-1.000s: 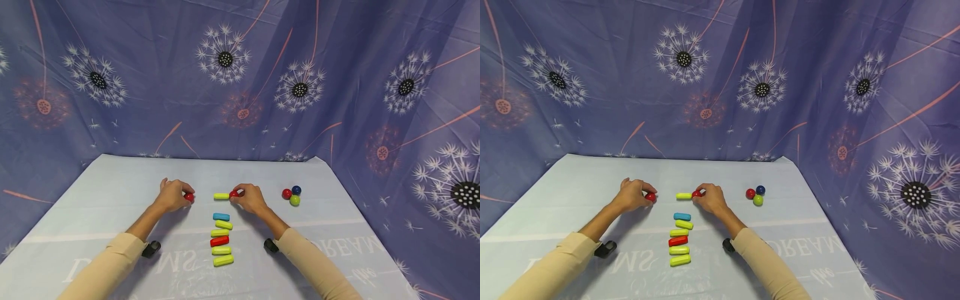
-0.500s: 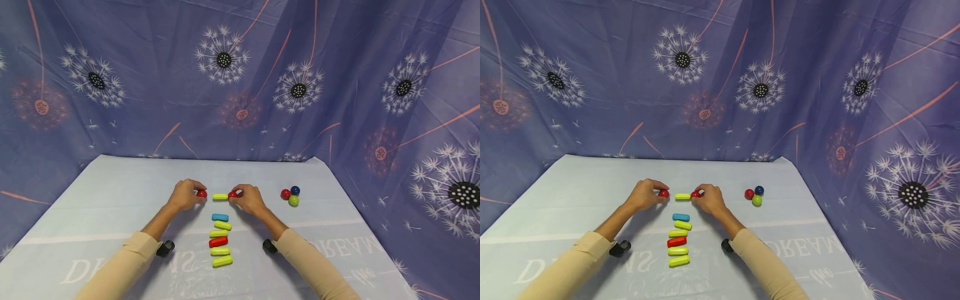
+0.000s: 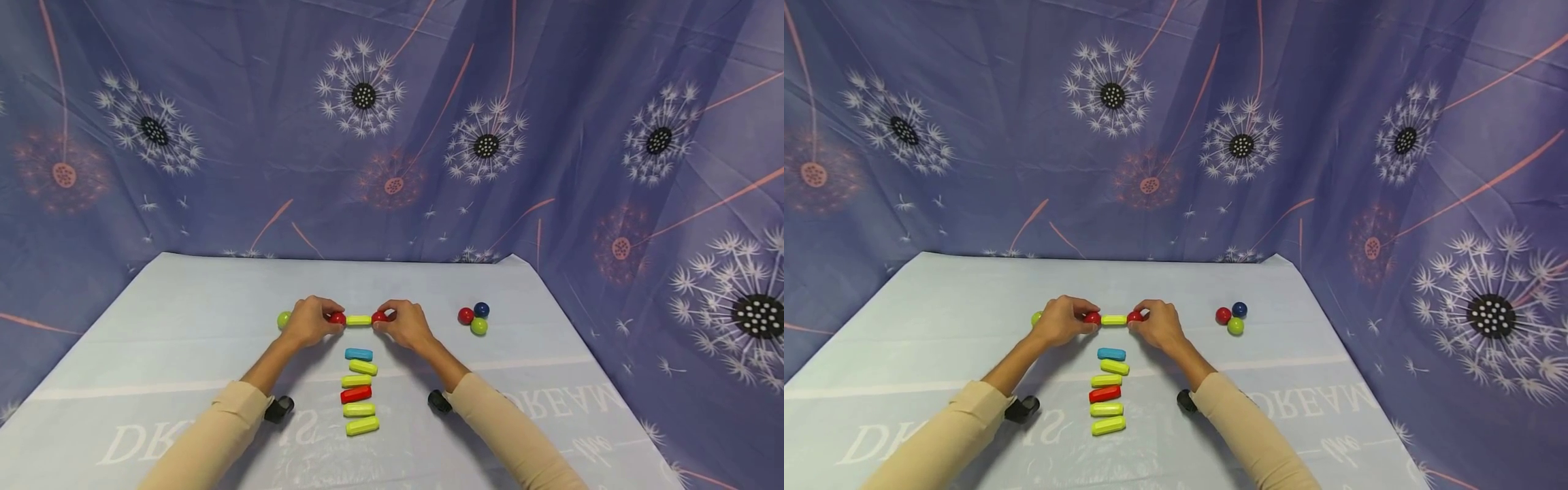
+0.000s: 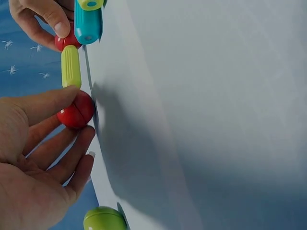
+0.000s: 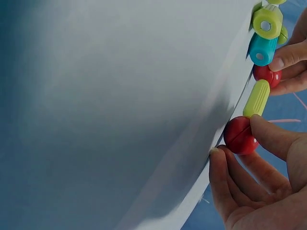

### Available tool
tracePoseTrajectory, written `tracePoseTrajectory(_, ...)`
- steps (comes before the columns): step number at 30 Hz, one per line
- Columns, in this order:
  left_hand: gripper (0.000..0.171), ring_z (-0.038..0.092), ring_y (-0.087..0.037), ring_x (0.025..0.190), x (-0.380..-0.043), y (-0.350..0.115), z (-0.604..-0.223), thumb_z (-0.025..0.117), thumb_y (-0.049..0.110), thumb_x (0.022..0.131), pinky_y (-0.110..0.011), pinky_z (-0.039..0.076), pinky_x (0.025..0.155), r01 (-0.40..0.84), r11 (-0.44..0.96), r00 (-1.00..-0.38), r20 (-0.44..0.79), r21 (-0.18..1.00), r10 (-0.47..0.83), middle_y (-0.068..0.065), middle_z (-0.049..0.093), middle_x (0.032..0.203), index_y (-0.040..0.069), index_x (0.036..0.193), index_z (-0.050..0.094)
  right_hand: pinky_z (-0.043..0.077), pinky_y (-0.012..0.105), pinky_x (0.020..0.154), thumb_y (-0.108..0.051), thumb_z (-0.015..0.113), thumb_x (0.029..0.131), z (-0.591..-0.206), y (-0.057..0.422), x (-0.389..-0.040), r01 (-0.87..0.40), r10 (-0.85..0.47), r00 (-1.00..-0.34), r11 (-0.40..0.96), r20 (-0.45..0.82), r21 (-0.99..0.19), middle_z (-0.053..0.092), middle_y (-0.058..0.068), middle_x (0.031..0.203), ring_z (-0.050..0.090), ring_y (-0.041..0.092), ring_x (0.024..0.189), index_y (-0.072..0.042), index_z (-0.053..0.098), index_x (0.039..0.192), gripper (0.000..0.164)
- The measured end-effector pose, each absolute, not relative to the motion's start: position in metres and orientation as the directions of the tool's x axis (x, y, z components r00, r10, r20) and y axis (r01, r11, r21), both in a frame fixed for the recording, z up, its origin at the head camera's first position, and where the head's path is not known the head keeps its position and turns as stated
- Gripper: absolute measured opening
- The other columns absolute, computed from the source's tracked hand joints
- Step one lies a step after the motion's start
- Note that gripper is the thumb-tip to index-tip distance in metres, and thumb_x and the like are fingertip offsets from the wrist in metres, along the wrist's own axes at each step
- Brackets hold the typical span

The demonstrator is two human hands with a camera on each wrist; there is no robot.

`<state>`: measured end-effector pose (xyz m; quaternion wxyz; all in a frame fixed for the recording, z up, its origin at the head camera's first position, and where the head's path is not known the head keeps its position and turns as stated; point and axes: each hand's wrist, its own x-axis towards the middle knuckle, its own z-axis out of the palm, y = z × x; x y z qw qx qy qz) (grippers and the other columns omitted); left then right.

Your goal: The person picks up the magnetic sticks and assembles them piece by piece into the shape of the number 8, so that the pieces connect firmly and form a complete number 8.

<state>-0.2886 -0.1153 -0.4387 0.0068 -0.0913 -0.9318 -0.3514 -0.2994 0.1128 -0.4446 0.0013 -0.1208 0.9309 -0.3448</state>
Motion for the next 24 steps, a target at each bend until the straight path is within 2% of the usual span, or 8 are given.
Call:
tracePoseTrajectory(6,0.034,0.066,-0.023,0.095,-0.29,-0.116,-0.44,0.084,0.012,0.082,-0.04,0.053,0.084,0.169,0.723,-0.984,0.08,0.67,0.156,-0.01,0.077,0.106,0.008,0.115,0.077,0.052,0.026,0.062,-0.023,0.081,0.087,-0.444,0.112,-0.301,-0.214,-0.219,-0.973,0.737,0.073,-0.641,0.076,0.007,0.098,0.068,0.021,0.086,-0.012,0.076,0.112,0.028)
tracePoseTrajectory(12,0.038,0.067,-0.022,0.088,-0.291,-0.119,-0.443,0.083,0.015,0.084,-0.028,0.052,0.065,0.137,0.67,-0.989,0.058,0.729,0.139,-0.014,0.076,0.106,0.007,0.12,0.075,0.051,0.026,0.061,-0.024,0.082,0.086,-0.446,0.114,-0.302,-0.208,-0.206,-0.975,0.734,0.08,-0.646,0.076,0.008,0.098,0.067,0.021,0.086,-0.011,0.076,0.112,0.03)
tracePoseTrajectory(14,0.038,0.069,-0.021,0.085,-0.292,-0.12,-0.444,0.081,0.015,0.086,-0.026,0.052,0.062,0.105,0.637,-0.991,0.03,0.764,0.127,-0.016,0.076,0.108,0.006,0.122,0.074,0.051,0.026,0.061,-0.024,0.082,0.086,-0.447,0.114,-0.304,-0.206,-0.198,-0.976,0.728,0.087,-0.654,0.076,0.008,0.097,0.067,0.021,0.085,-0.011,0.077,0.112,0.029)
tracePoseTrajectory(19,0.034,0.072,-0.02,0.079,-0.295,-0.122,-0.446,0.076,0.017,0.091,-0.025,0.052,0.064,-0.004,0.554,-0.996,-0.051,0.832,0.069,-0.017,0.075,0.113,0.007,0.124,0.073,0.05,0.026,0.06,-0.022,0.082,0.085,-0.447,0.113,-0.308,-0.2,-0.19,-0.978,0.712,0.089,-0.673,0.076,0.009,0.096,0.067,0.021,0.083,-0.01,0.077,0.111,0.029)
tracePoseTrajectory(24,0.031,0.07,-0.019,0.084,-0.298,-0.119,-0.448,0.074,0.017,0.093,-0.024,0.049,0.067,-0.022,0.541,-0.999,-0.037,0.841,0.018,-0.016,0.075,0.114,0.008,0.123,0.074,0.05,0.026,0.06,-0.022,0.083,0.084,-0.447,0.112,-0.314,-0.181,-0.17,-0.982,0.71,0.084,-0.68,0.076,0.009,0.095,0.068,0.021,0.083,-0.01,0.077,0.11,0.029)
